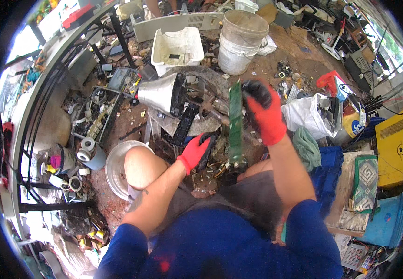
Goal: The person disassembles various electronic components using pliers and a screwdriver. They strip wires from a green circuit board, remove a red battery pack, and dismantle a black plastic casing to extract internal parts.
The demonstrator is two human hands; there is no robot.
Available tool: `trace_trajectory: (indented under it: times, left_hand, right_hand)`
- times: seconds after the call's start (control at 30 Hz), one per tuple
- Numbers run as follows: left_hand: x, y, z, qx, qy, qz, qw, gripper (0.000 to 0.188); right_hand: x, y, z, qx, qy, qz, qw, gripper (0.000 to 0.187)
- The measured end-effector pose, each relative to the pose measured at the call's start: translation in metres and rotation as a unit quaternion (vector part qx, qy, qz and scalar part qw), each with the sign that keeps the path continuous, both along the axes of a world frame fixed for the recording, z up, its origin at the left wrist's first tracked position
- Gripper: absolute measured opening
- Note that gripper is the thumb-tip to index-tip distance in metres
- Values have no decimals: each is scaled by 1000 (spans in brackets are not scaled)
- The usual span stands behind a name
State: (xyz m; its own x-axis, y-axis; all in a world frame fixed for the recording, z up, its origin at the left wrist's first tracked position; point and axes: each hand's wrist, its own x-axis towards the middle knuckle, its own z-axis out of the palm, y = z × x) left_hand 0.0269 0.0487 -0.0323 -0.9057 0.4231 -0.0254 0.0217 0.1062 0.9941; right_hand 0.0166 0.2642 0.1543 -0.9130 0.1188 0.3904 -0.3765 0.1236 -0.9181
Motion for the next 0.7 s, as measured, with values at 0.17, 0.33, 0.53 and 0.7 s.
trace_trajectory:
  times: [0.17,0.33,0.53,0.7]
  left_hand:
    - [-2,-21,-1,-13,2,24,1000,37]
    - [-5,2,21,-29,10,5,1000,36]
    - [0,-8,31,42,-12,55,998,35]
    - [-6,-17,22,162,-137,97,973,34]
  right_hand:
    - [-144,18,76,-212,77,130,966,29]
    - [-263,161,99,-81,-145,-44,985,40]
    - [-184,145,-7,-47,-144,-45,987,32]
    - [-15,24,-76,196,-158,31,967,33]
